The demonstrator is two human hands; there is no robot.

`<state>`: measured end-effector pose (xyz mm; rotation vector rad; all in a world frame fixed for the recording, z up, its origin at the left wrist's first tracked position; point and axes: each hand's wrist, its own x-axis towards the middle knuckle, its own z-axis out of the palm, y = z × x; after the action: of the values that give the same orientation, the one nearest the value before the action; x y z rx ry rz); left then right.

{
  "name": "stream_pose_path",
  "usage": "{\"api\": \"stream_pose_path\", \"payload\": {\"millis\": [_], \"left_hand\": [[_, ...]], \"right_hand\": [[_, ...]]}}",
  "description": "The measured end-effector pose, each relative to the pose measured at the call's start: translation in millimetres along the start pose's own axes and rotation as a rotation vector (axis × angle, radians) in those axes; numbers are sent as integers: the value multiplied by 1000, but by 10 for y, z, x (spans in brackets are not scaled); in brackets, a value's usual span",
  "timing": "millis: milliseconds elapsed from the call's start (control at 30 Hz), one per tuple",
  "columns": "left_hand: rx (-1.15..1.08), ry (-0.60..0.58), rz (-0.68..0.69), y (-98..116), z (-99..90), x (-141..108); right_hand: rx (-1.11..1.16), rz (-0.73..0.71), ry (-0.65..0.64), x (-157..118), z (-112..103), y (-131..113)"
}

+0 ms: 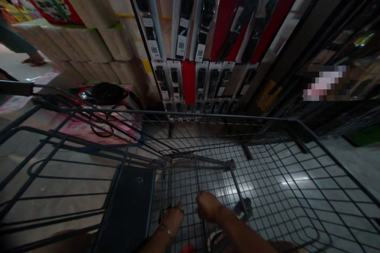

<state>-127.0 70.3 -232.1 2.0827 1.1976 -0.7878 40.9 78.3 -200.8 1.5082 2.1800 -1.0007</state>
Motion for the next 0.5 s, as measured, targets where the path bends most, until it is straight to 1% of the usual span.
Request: {"api": "stream_pose_path", "payload": {"millis": [67, 167, 233, 267, 333, 400, 500], "left_hand": [[14, 1, -20, 14, 17, -10], [25, -5, -47, 37, 39, -26], [25, -14, -52, 44, 53, -34], [24, -16, -52, 45, 61, -37], [25, -15, -50, 43, 80, -41], [25, -17, -53, 39, 100, -45], [28, -16, -55, 33, 120, -50]], "right_hand": [[53, 68, 123, 44, -124, 135], [168, 212, 330, 108, -279, 344], [266, 266, 446, 129, -304, 440], [302, 264, 475, 128, -286, 467], [330, 211, 468, 106, -204, 478], [302, 156, 433, 68, -107, 449], [217, 139, 368, 18, -53, 389]]}}
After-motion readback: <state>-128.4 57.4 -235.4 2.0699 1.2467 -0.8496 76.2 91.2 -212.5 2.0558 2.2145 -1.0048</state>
